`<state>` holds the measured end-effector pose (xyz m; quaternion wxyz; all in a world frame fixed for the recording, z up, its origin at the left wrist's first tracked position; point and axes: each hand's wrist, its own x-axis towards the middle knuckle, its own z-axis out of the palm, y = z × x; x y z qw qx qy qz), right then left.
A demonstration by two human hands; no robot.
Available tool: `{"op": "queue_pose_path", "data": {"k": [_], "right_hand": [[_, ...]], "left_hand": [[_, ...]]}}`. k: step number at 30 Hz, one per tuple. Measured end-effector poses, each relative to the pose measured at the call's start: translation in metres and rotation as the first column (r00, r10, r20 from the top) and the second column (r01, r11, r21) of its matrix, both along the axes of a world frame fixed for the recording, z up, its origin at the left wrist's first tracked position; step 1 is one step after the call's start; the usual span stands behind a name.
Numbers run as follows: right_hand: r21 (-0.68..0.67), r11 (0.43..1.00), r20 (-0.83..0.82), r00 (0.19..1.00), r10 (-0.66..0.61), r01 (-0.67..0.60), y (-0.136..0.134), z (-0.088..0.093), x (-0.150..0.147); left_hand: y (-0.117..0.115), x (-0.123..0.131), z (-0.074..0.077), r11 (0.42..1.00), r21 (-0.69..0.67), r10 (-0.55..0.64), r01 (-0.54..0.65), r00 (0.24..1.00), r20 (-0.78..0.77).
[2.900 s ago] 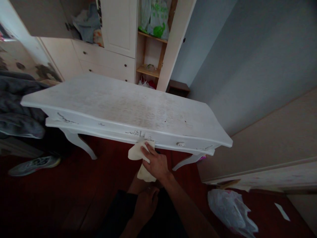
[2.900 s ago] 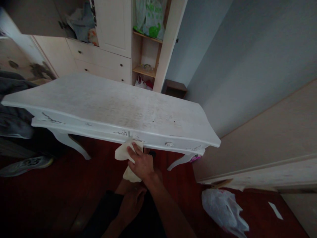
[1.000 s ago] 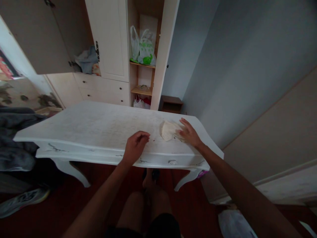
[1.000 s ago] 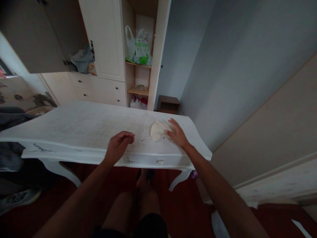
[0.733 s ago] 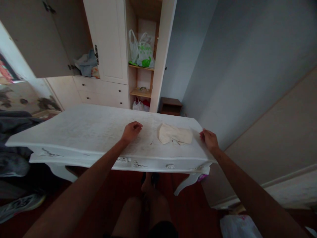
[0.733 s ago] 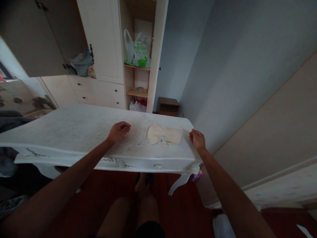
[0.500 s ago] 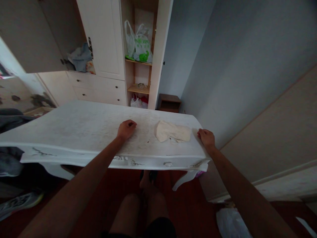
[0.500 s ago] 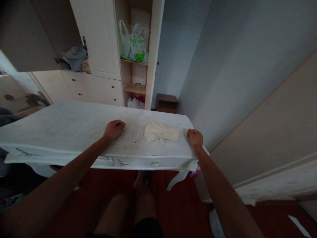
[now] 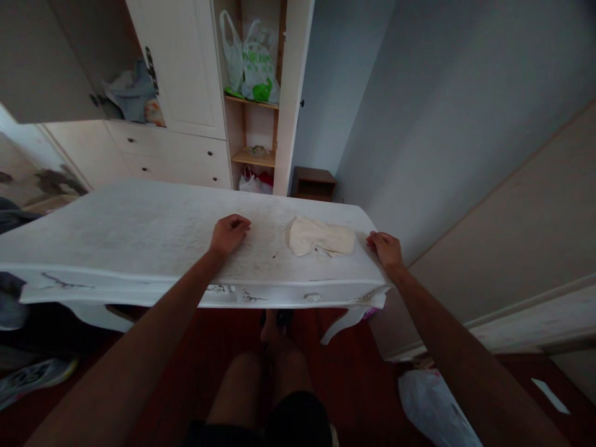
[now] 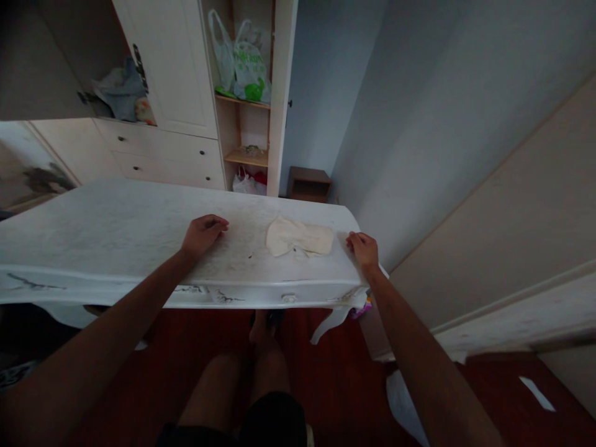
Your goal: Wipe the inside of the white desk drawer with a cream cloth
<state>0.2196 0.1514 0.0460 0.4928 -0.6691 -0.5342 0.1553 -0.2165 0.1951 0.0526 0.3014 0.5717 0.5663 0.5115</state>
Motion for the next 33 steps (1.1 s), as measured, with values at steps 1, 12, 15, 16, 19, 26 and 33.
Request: {"op": "queue_pose_path", "data": {"k": [1, 12, 15, 16, 19, 26, 33], "right_hand": [[-0.006, 0.999, -0.007, 0.999, 0.040, -0.040, -0.004, 0.001, -0.003], [-0.206, 0.821, 0.656, 0.547, 0.519, -0.532, -0.073, -0.015, -0.004], [-0.194, 0.876, 0.786, 0.464, 0.408, -0.442, -0.078, -0.024, -0.010], [-0.178, 0.892, 0.812, 0.450, 0.371, -0.416, -0.079, -0.027, -0.012], [-0.134, 0.909, 0.853, 0.421, 0.309, -0.396, -0.082, -0.033, -0.017], [-0.036, 0.925, 0.869, 0.445, 0.217, -0.379, -0.086, -0.040, -0.023], [-0.011, 0.931, 0.850, 0.487, 0.202, -0.366, -0.087, -0.039, -0.026]], "left_hand": [[-0.001, 0.000, 0.000, 1.000, 0.012, -0.026, 0.026, 0.999, -0.039], [-0.008, 0.000, -0.002, 0.996, 0.062, -0.035, 0.060, 0.938, -0.344], [-0.010, 0.000, -0.001, 0.992, 0.091, -0.044, 0.088, 0.914, -0.403], [-0.011, -0.001, -0.001, 0.991, 0.096, -0.044, 0.091, 0.912, -0.408], [-0.012, 0.000, -0.001, 0.991, 0.100, -0.044, 0.091, 0.917, -0.397], [-0.012, 0.001, 0.000, 0.995, 0.075, -0.031, 0.062, 0.932, -0.362], [-0.011, 0.001, -0.001, 0.995, 0.084, -0.031, 0.060, 0.949, -0.315]]}}
